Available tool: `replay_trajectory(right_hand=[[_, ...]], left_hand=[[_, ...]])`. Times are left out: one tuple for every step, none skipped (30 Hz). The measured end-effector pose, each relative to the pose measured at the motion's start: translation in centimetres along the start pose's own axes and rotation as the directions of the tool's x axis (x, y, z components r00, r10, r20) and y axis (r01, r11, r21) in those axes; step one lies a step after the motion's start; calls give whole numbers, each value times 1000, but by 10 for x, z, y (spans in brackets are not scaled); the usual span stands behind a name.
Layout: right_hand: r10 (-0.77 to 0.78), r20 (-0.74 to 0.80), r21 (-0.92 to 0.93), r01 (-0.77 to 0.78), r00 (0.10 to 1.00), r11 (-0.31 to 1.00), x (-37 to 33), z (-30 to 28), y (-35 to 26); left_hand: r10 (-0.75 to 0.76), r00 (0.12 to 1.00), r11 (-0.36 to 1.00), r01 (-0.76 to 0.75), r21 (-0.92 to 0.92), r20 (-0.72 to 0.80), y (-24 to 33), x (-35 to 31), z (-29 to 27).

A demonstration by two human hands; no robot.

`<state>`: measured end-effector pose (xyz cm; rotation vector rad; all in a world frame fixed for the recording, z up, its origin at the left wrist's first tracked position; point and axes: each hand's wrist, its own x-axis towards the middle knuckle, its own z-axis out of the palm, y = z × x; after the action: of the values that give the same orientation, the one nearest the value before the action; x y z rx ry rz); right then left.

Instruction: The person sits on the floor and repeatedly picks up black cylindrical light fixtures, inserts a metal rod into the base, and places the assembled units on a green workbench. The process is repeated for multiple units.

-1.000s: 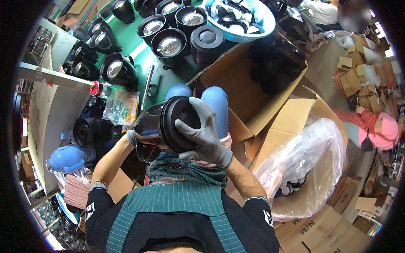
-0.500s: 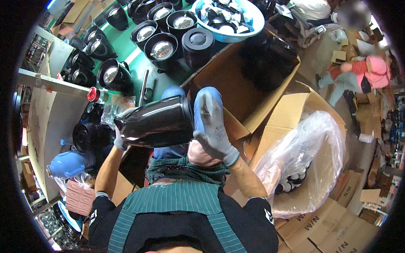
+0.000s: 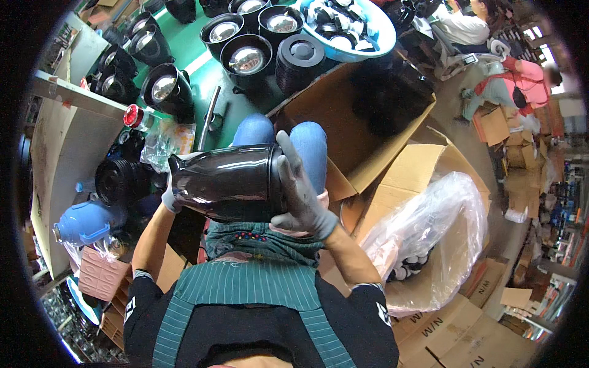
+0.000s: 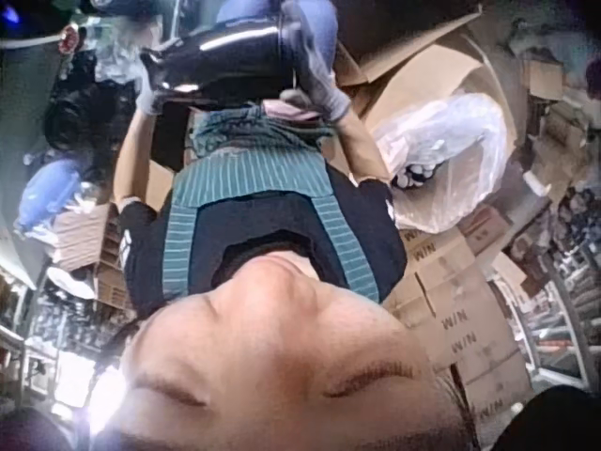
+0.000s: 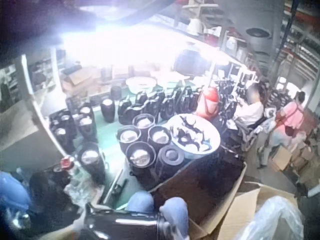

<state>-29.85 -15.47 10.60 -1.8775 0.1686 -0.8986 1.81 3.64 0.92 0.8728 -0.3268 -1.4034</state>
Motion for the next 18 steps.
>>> replay_trajectory(right_hand=[[44,-31,54,-43,999,998,4,3,-1],[94,-77,98,-87,993,991,5,2,-3],[337,0,207,-329,942,921,3,-4,4],[543,110,304,-548,832,779,0,-10,19],[615,177,315,-636,768,704,5,-14,16],[682,235,326,-718,692,616,6,-15,12],[746,279,319,-791,605,523,6,-19,6],[702,210,289,-729,681,621,-1,-15,-3],[576,145,204,-594,805,778,-1,-12,-11],[427,76,105,-433,901,895,0,-5,-21],[189,83,-115,-178,979,977,-7,-6,-8],[63,69,-91,-56,996,994,-1,-1,-10],[-60,52,-80,64,997,995,6,4,-13],[182,14,162,-182,983,970,11,12,-23],[433,-48,410,-378,900,830,14,14,-35],[603,17,395,-559,798,729,12,10,-27],[751,82,368,-720,655,588,9,3,-13],[752,91,351,-728,653,589,5,0,-6]], left_hand=[[61,998,991,-56,-124,35,-8,3,11],[303,942,807,-333,488,142,16,7,50],[417,830,222,-488,844,370,56,4,100],[444,691,-241,-522,818,571,79,-2,134],[296,634,-429,-581,692,715,88,-2,130],[297,645,-410,-580,704,704,88,-8,131],[319,644,-389,-580,716,695,84,-8,133],[374,730,-223,-528,820,572,83,-8,128],[402,806,-46,-457,888,435,77,-7,116],[309,899,381,-415,826,309,59,-4,95],[208,964,823,-264,503,166,41,-2,73],[105,994,985,-106,137,15,24,-2,50],[150,988,938,-137,319,-17,23,-5,60],[196,979,857,-148,493,-48,22,-9,71],[449,800,198,-524,829,398,56,-5,104],[400,723,-110,-572,813,563,78,-7,127],[300,649,-397,-581,710,699,89,-9,138],[252,703,-393,-554,734,666,87,-9,134]])
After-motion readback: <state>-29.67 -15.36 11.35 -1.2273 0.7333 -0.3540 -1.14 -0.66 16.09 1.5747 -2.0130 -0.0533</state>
